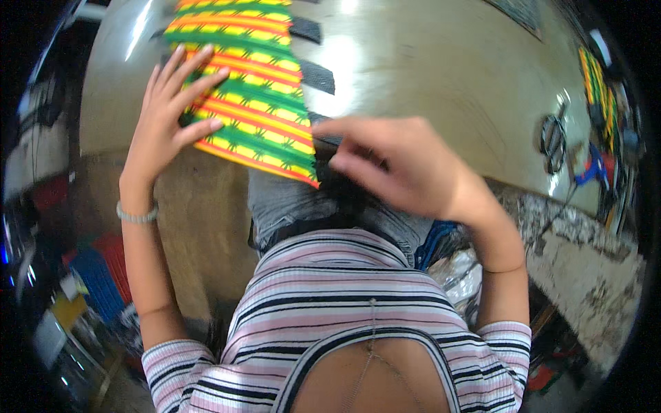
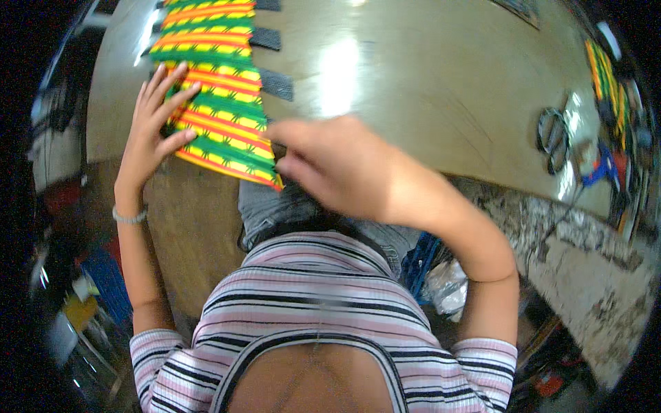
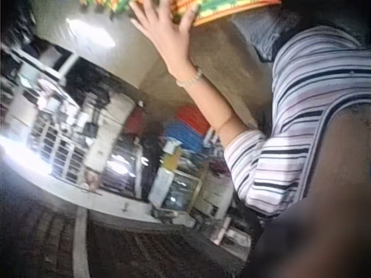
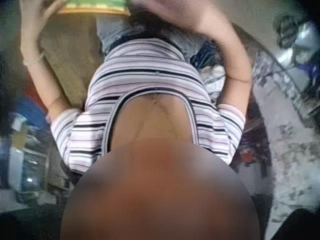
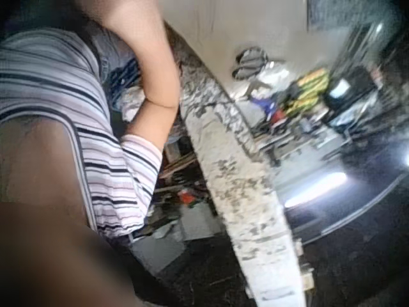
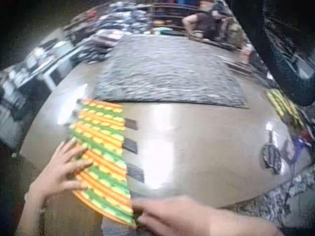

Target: The person aligns and folds multiple black fabric strips with yellow and green stripes on a table, then flips the assembly to reveal a colorful patterned side. They continue folding and arranging the strips into a compact stack.

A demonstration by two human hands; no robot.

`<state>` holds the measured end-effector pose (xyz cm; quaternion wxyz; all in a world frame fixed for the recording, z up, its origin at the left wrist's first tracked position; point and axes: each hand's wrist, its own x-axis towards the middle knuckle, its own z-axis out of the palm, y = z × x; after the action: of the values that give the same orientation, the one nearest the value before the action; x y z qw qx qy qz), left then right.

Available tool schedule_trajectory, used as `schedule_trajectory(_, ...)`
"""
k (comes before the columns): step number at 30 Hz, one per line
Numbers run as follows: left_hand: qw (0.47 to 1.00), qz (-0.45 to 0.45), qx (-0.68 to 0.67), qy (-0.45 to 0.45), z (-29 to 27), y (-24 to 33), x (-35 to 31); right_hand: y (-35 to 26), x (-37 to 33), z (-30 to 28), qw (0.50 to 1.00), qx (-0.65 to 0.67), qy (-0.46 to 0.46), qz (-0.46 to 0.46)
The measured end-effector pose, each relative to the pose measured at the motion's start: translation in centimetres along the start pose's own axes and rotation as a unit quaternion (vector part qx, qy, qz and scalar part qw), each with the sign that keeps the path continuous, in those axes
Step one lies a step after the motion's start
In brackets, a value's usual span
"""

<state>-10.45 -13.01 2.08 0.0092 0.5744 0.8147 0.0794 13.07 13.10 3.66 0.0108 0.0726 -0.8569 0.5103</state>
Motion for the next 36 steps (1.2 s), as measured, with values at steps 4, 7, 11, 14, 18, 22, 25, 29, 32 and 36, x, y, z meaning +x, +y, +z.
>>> schedule_trajectory(4, 0.996, -0.037, -0.026, 0.072, 1.2, -0.5, -1.3, 1.4, 3.1, -0.7, 0.975, -0.105, -0.067, -0.184)
schedule_trajectory(7, 0.994, -0.053, -0.015, 0.092, 1.3, 0.3, -2.4, 1.7, 4.5, 0.6, 0.939, -0.183, -0.13, -0.259)
schedule_trajectory(11, 0.992, -0.086, -0.053, 0.074, -1.0, 1.9, -4.7, 0.1, 6.5, 0.4, 0.926, -0.17, -0.167, -0.293)
schedule_trajectory(14, 0.993, -0.073, -0.068, 0.069, -1.8, 3.3, -5.4, 0.5, 10.8, -1.4, 0.933, -0.26, -0.06, -0.242)
schedule_trajectory(18, 0.991, -0.079, -0.081, 0.066, -1.5, 5.3, -5.3, 2.7, 12.0, -2.2, 0.894, -0.407, -0.044, -0.182)
schedule_trajectory(22, 0.991, -0.05, -0.107, 0.056, -0.8, 7.8, -3.9, 3.1, 4.5, -2.3, 0.899, -0.425, -0.034, -0.1)
schedule_trajectory(25, 0.993, 0.052, -0.089, 0.056, -0.3, 9.3, -1.7, 1.4, -1.5, -2.3, 0.888, -0.459, 0.011, -0.034)
schedule_trajectory(29, 0.983, 0.156, -0.09, 0.041, 0.9, 11.7, 3.0, -1.2, -7.4, -2.1, 0.867, -0.483, 0.084, 0.092)
schedule_trajectory(32, 0.969, 0.223, -0.105, 0.022, 1.9, 13.6, 7.0, -1.5, -10.8, -2.1, 0.846, -0.48, 0.143, 0.181)
schedule_trajectory(36, 0.951, 0.301, -0.075, -0.004, 3.0, 13.7, 11.7, -0.4, -12.9, -1.2, 0.809, -0.493, 0.194, 0.256)
